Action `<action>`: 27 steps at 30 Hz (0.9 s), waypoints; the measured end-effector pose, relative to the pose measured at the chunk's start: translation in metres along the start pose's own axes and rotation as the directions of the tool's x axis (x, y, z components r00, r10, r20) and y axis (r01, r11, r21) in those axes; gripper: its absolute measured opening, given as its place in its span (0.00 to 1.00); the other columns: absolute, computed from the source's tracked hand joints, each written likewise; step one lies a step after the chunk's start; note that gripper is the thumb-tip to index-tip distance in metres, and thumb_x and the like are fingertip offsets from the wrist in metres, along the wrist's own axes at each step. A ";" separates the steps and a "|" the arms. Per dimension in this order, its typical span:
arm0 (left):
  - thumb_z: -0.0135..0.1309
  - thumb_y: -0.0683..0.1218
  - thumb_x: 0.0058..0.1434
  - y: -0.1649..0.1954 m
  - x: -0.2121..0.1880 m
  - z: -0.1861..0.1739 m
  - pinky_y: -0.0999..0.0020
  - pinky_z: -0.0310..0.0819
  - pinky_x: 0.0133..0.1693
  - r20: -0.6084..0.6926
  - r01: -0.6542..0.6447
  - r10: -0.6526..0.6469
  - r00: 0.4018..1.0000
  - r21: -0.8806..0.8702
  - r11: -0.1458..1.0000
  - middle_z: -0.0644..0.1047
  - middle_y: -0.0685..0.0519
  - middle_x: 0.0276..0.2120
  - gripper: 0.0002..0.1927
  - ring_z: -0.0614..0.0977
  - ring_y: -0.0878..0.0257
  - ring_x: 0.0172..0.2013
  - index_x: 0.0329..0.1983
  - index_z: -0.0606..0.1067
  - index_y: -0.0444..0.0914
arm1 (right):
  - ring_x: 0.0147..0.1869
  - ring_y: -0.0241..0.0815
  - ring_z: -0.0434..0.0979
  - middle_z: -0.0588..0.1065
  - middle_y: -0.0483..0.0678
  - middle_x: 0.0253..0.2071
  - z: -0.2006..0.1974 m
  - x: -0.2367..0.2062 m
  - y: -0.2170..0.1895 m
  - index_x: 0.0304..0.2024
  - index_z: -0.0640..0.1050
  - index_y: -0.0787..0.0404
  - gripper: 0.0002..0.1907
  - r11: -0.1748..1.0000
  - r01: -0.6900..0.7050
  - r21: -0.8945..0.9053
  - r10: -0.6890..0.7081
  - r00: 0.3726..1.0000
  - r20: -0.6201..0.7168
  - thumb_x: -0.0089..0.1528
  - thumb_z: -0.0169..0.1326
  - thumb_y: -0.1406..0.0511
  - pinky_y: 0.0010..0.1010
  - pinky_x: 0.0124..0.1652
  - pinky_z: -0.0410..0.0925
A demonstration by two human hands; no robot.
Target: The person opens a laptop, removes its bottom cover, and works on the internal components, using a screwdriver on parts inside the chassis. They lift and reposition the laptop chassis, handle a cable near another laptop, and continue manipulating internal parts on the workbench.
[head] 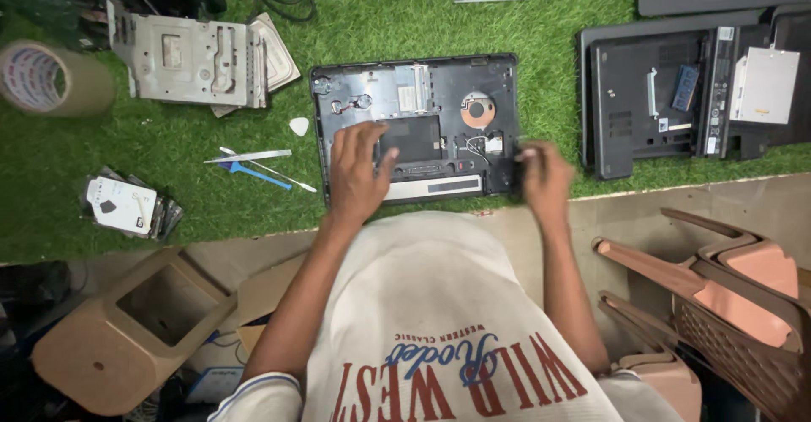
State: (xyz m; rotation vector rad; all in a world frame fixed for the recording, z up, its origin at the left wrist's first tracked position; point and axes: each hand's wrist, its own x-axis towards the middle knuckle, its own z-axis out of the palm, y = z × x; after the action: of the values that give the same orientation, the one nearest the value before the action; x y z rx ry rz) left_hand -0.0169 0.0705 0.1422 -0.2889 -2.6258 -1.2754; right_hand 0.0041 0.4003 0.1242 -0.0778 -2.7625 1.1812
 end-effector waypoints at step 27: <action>0.56 0.46 0.59 -0.010 0.030 0.094 0.46 0.67 0.44 0.346 -0.019 -0.012 0.938 0.089 0.996 0.80 0.46 0.36 0.07 0.78 0.47 0.43 0.31 0.80 0.38 | 0.50 0.60 0.71 0.71 0.57 0.42 0.023 -0.034 0.093 0.40 0.74 0.63 0.12 0.852 -0.202 -0.482 0.019 0.934 -0.357 0.65 0.58 0.61 0.52 0.47 0.62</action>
State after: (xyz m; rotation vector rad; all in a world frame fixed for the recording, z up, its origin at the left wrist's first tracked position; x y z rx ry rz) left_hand -0.0574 0.1409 0.0861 -0.5486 -2.9619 -1.1918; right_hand 0.0342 0.4443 0.0375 -0.4585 -2.6914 0.3575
